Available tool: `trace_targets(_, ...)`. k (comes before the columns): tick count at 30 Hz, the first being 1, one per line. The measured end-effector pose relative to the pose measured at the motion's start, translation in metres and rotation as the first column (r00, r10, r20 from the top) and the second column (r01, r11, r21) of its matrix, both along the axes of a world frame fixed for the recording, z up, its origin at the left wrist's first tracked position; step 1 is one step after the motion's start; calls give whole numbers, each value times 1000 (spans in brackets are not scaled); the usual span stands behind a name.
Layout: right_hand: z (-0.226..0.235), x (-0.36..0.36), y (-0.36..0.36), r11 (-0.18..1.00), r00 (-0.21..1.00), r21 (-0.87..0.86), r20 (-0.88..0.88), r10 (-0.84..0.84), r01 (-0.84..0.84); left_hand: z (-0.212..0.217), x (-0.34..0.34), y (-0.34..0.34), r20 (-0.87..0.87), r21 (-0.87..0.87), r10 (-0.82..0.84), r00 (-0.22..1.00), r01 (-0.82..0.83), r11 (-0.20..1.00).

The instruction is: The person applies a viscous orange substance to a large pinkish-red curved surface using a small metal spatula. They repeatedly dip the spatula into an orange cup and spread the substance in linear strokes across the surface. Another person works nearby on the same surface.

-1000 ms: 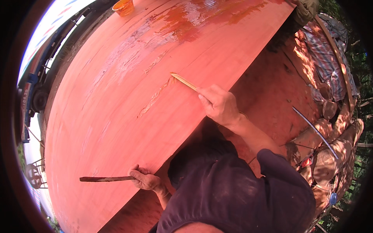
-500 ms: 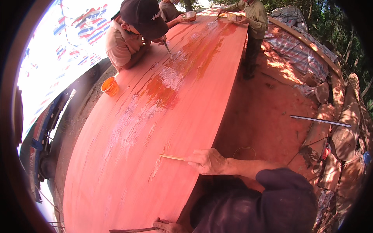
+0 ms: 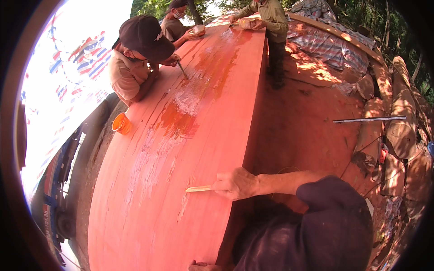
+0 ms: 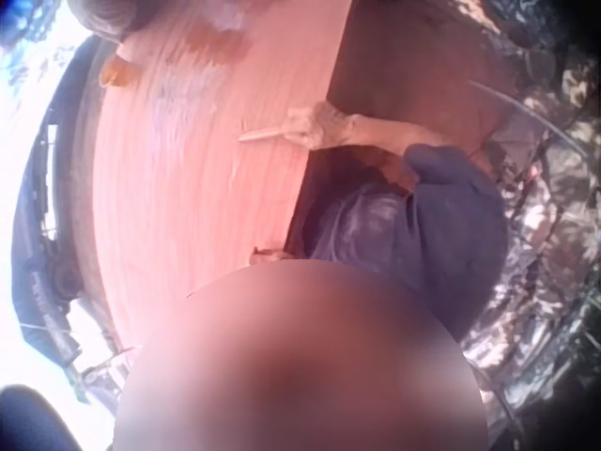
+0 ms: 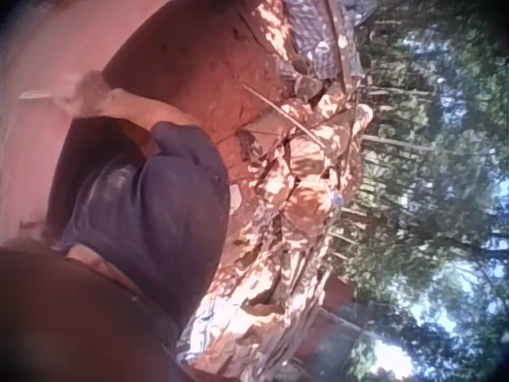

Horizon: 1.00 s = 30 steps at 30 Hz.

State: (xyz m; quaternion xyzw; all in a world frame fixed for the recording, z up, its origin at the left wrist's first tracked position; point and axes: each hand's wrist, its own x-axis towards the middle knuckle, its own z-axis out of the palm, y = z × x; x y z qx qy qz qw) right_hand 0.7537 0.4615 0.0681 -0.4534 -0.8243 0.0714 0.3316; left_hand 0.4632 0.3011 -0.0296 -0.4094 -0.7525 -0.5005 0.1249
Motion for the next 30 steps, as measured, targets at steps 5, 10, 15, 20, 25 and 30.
trace_targets(5,8,-8,9,1000,1000,27,13,-11,11,15,4,6,-15,21,-33,999,33,999)
trace_targets(10,4,1,-9,995,995,-94,-93,34,-43,35,23,5,592,200,-137,794,20,980)
trace_targets(15,15,16,6,937,786,-347,-589,-187,-37,49,29,4,605,207,-172,777,55,977)
trace_targets(20,37,28,16,737,536,-631,-721,-440,-243,53,30,7,594,227,-205,778,82,970)
trace_targets(25,46,40,34,651,576,-694,-681,-453,-308,46,29,8,585,225,-179,791,54,973)
trace_targets(30,51,52,82,611,686,-757,-572,-450,-231,47,28,9,581,174,-145,801,52,983)
